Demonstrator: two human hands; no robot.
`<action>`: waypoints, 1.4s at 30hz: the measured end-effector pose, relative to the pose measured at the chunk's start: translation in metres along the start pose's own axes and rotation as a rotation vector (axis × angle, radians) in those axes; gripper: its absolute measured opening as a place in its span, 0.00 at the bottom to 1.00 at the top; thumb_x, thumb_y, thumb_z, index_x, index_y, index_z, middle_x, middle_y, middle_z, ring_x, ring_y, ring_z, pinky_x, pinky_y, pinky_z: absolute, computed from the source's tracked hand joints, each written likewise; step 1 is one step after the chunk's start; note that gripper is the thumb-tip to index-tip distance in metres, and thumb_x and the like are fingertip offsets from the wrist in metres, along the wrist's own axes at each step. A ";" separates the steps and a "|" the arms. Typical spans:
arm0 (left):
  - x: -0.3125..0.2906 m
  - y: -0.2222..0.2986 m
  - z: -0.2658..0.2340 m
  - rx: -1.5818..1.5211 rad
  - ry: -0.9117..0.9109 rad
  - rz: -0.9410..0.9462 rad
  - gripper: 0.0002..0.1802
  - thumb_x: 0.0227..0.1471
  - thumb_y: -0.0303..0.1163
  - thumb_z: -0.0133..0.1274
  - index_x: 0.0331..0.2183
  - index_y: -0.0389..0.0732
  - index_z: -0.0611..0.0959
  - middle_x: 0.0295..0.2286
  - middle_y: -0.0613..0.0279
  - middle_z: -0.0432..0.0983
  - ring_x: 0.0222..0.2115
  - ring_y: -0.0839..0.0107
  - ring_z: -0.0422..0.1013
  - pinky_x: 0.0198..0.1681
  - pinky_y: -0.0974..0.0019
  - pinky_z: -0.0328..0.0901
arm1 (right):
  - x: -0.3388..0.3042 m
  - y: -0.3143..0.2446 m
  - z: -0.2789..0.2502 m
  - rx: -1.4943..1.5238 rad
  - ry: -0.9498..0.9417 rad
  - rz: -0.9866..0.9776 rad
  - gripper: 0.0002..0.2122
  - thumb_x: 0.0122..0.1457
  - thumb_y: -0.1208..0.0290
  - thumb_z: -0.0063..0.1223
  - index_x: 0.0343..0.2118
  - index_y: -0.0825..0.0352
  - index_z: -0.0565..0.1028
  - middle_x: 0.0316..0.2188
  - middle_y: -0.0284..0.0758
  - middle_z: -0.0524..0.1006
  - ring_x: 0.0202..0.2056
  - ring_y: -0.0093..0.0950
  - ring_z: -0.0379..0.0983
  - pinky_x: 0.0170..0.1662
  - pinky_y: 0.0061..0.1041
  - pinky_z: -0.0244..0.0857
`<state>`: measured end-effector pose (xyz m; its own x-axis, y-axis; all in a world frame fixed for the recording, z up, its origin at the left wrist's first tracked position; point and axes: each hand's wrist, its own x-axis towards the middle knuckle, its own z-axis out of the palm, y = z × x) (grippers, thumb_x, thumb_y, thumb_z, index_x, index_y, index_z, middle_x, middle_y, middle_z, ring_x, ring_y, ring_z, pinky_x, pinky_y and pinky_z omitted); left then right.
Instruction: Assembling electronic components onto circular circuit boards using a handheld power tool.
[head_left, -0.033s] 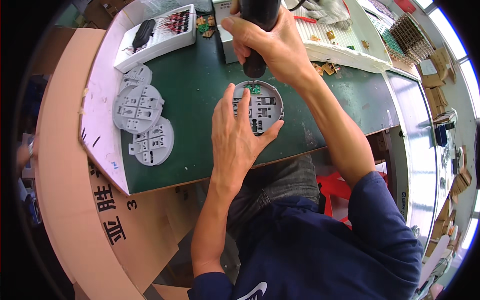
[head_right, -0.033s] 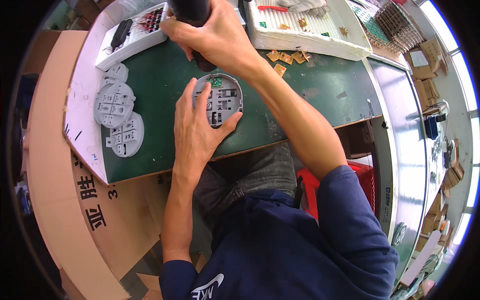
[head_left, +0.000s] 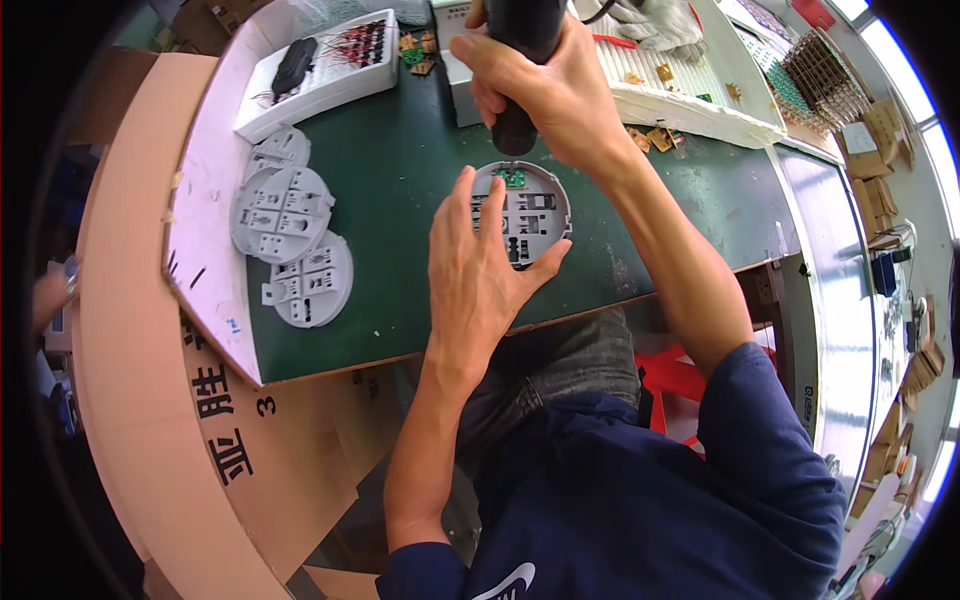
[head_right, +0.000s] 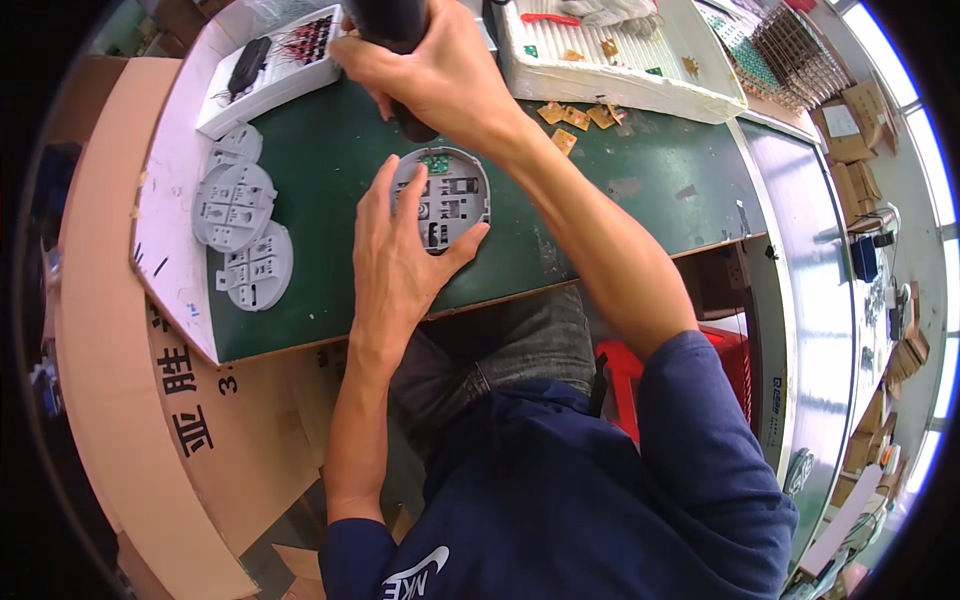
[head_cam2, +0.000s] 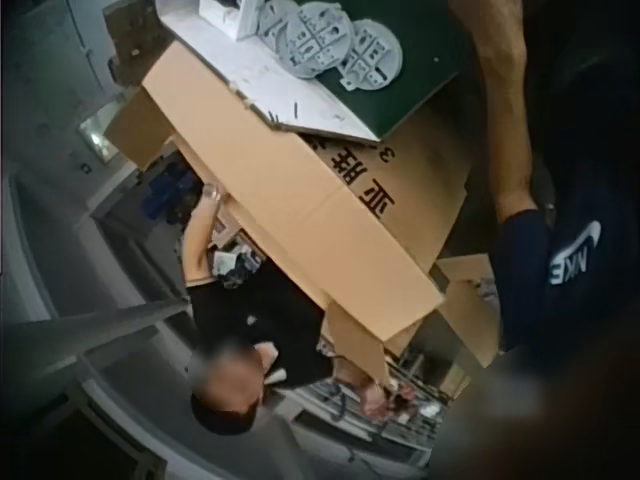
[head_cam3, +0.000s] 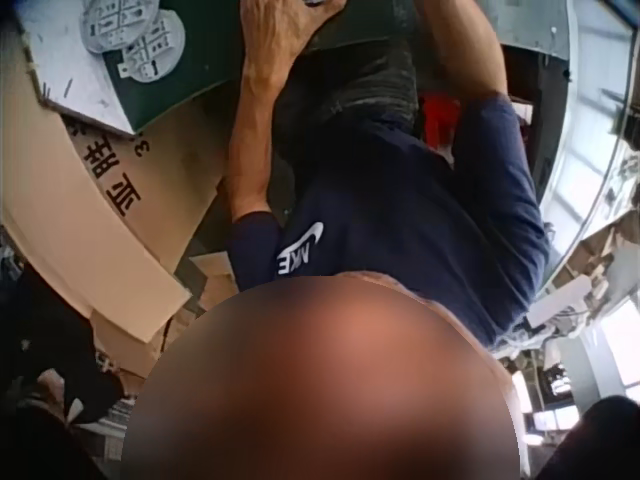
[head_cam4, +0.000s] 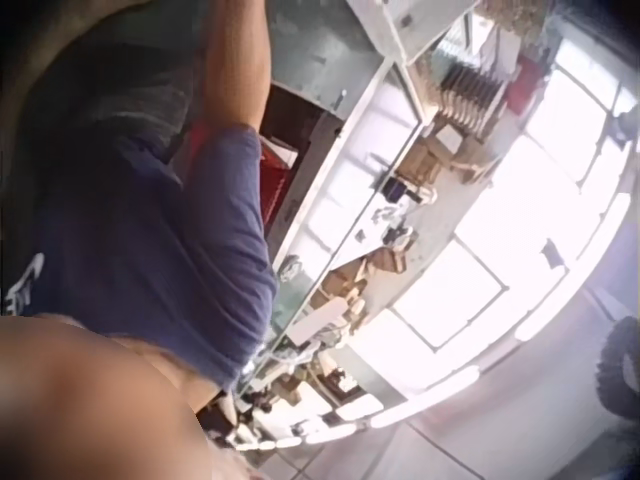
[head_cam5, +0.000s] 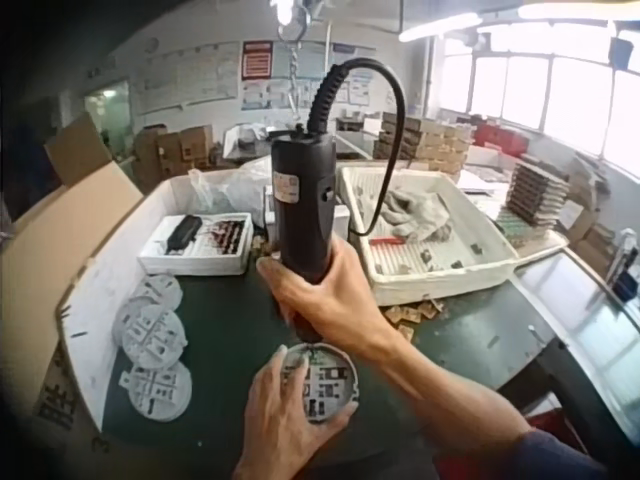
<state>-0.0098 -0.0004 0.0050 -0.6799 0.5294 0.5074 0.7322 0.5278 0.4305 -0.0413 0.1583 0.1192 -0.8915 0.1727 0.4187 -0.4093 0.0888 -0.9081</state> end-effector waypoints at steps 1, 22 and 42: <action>-0.001 -0.001 0.001 0.000 0.012 0.011 0.45 0.47 0.58 0.66 0.54 0.30 0.77 0.58 0.39 0.64 0.56 0.44 0.65 0.59 0.47 0.64 | 0.000 -0.002 0.002 -0.026 0.008 -0.005 0.11 0.63 0.66 0.63 0.34 0.67 0.73 0.20 0.29 0.73 0.19 0.18 0.70 0.23 0.21 0.64; 0.036 -0.130 -0.123 0.314 -0.075 -0.591 0.66 0.40 0.65 0.69 0.64 0.26 0.61 0.54 0.26 0.64 0.57 0.34 0.62 0.63 0.44 0.57 | -0.110 0.033 0.016 -1.165 -0.145 -0.176 0.38 0.55 0.55 0.69 0.65 0.64 0.64 0.64 0.48 0.65 0.66 0.51 0.58 0.64 0.46 0.59; 0.029 -0.021 -0.023 -0.976 -0.143 -0.175 0.60 0.40 0.31 0.72 0.66 0.39 0.52 0.55 0.49 0.57 0.56 0.60 0.63 0.65 0.56 0.60 | -0.256 -0.003 -0.342 -0.327 1.192 0.175 0.18 0.69 0.61 0.46 0.55 0.68 0.74 0.44 0.37 0.81 0.41 0.26 0.81 0.41 0.30 0.78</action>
<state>-0.0437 -0.0116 0.0277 -0.7326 0.6052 0.3114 0.2903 -0.1360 0.9472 0.2546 0.4494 0.0181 -0.1283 0.9723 0.1951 -0.0834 0.1855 -0.9791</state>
